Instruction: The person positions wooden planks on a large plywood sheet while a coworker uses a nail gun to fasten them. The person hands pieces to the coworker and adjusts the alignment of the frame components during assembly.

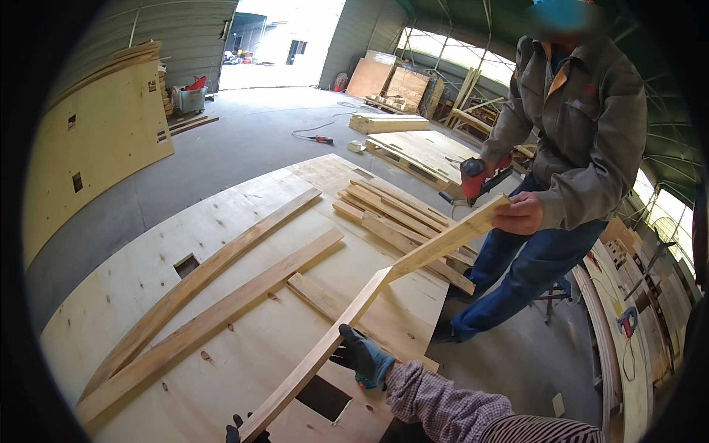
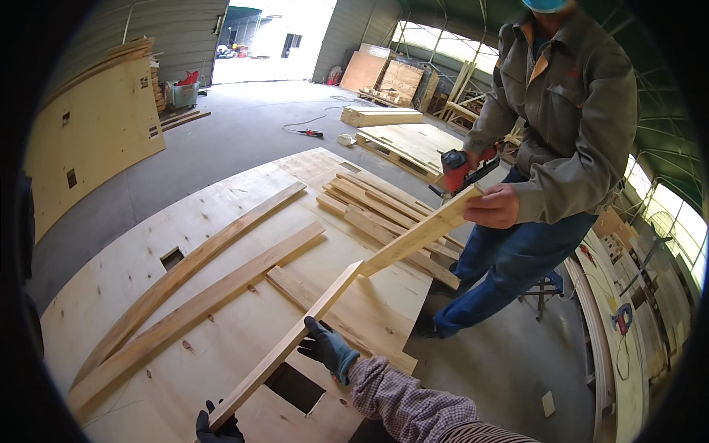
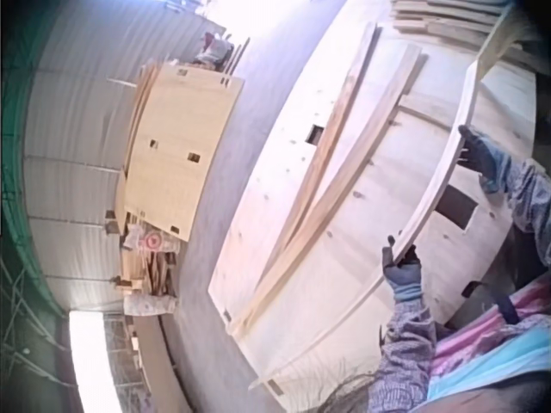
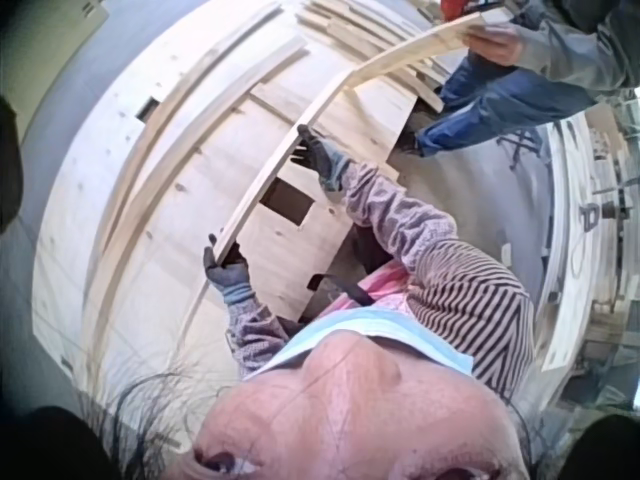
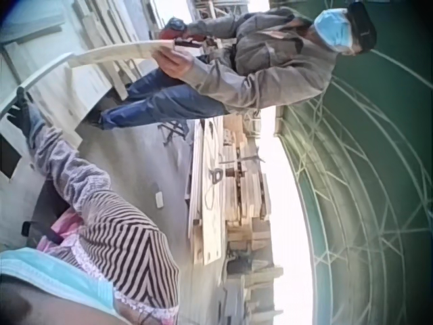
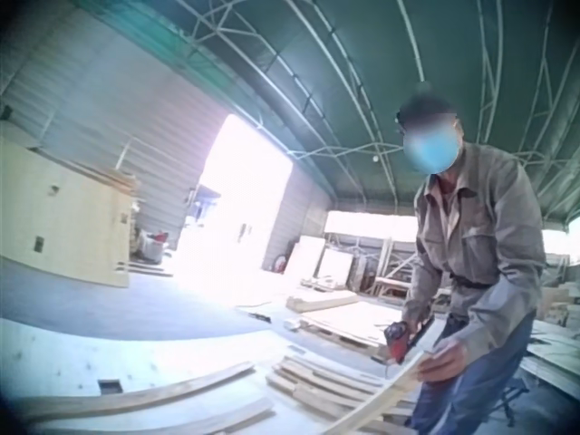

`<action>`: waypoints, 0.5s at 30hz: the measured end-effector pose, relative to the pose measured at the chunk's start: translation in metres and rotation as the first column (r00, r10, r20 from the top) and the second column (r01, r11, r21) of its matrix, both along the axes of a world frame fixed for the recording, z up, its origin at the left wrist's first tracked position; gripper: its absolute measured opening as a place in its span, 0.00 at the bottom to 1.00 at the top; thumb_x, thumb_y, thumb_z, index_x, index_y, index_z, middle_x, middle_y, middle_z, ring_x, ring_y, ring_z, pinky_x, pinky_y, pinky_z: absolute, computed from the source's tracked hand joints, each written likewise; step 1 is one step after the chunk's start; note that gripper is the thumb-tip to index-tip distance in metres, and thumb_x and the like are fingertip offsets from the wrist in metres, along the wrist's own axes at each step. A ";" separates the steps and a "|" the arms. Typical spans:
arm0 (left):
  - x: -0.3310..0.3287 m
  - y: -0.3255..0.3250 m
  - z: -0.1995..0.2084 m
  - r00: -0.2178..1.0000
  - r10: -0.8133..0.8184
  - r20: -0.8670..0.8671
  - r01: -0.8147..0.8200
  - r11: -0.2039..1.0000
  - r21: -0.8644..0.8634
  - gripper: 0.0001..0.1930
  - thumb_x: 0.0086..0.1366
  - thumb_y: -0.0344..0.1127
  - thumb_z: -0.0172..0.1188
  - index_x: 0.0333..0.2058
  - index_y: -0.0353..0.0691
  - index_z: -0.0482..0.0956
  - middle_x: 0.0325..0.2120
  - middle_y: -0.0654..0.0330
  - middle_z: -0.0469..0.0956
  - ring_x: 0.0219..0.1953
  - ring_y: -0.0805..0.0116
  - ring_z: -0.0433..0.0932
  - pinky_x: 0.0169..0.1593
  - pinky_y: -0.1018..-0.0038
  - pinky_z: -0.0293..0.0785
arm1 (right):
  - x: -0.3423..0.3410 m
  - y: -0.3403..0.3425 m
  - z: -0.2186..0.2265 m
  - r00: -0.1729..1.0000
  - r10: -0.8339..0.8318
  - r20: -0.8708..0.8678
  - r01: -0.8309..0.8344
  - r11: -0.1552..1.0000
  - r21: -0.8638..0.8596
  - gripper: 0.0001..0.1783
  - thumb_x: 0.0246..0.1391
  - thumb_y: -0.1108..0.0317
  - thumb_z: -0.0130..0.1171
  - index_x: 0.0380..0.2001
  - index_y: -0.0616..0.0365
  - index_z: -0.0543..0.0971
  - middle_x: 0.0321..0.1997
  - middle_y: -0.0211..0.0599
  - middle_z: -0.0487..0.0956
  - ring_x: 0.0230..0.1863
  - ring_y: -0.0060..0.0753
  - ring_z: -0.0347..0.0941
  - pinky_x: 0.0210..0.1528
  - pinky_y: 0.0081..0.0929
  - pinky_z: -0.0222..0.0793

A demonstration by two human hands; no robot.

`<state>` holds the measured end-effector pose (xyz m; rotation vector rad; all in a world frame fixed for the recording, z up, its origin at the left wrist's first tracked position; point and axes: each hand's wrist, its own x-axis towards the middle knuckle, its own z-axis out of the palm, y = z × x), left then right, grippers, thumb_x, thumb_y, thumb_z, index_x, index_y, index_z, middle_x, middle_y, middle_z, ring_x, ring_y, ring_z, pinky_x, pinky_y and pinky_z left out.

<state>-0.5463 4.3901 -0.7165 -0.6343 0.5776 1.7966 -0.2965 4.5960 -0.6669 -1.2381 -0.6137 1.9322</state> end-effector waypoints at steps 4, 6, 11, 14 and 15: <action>0.003 0.001 -0.005 0.998 0.012 -0.058 -0.013 1.000 -0.011 0.23 0.60 0.41 0.52 0.51 0.35 0.69 0.44 0.42 0.74 0.41 0.53 0.77 0.43 0.66 0.76 | -0.002 0.000 0.002 1.000 -0.005 0.003 0.005 1.000 0.016 0.27 0.50 0.44 0.58 0.46 0.50 0.69 0.41 0.31 0.73 0.40 0.30 0.72 0.45 0.30 0.70; 0.005 0.004 0.000 0.999 0.016 -0.032 -0.016 1.000 -0.012 0.23 0.60 0.41 0.52 0.51 0.34 0.69 0.44 0.42 0.74 0.41 0.53 0.76 0.44 0.66 0.75 | -0.001 0.000 0.004 1.000 0.003 0.029 -0.003 1.000 0.019 0.28 0.53 0.44 0.54 0.48 0.53 0.68 0.45 0.36 0.73 0.46 0.35 0.71 0.52 0.32 0.67; 0.002 0.004 0.000 0.999 0.036 -0.003 -0.036 0.999 0.004 0.22 0.61 0.40 0.52 0.51 0.33 0.69 0.45 0.41 0.73 0.44 0.51 0.75 0.49 0.64 0.73 | -0.007 0.001 0.009 1.000 -0.004 0.026 0.004 1.000 -0.005 0.28 0.55 0.45 0.52 0.49 0.54 0.68 0.47 0.39 0.73 0.49 0.37 0.71 0.55 0.33 0.65; -0.001 0.004 0.003 0.997 0.046 0.055 -0.046 0.999 0.015 0.22 0.61 0.39 0.53 0.51 0.33 0.69 0.46 0.40 0.72 0.46 0.51 0.74 0.52 0.62 0.71 | -0.009 0.002 0.009 1.000 -0.013 0.015 0.013 1.000 -0.014 0.27 0.55 0.46 0.52 0.49 0.54 0.68 0.47 0.38 0.73 0.49 0.37 0.71 0.54 0.33 0.66; -0.003 0.004 0.004 0.996 0.047 0.077 -0.049 0.999 0.020 0.22 0.61 0.39 0.53 0.50 0.32 0.69 0.46 0.40 0.72 0.47 0.50 0.73 0.53 0.62 0.71 | -0.011 0.001 0.011 1.000 -0.015 0.012 0.015 1.000 -0.011 0.26 0.55 0.46 0.52 0.49 0.54 0.68 0.47 0.38 0.73 0.49 0.37 0.71 0.54 0.33 0.66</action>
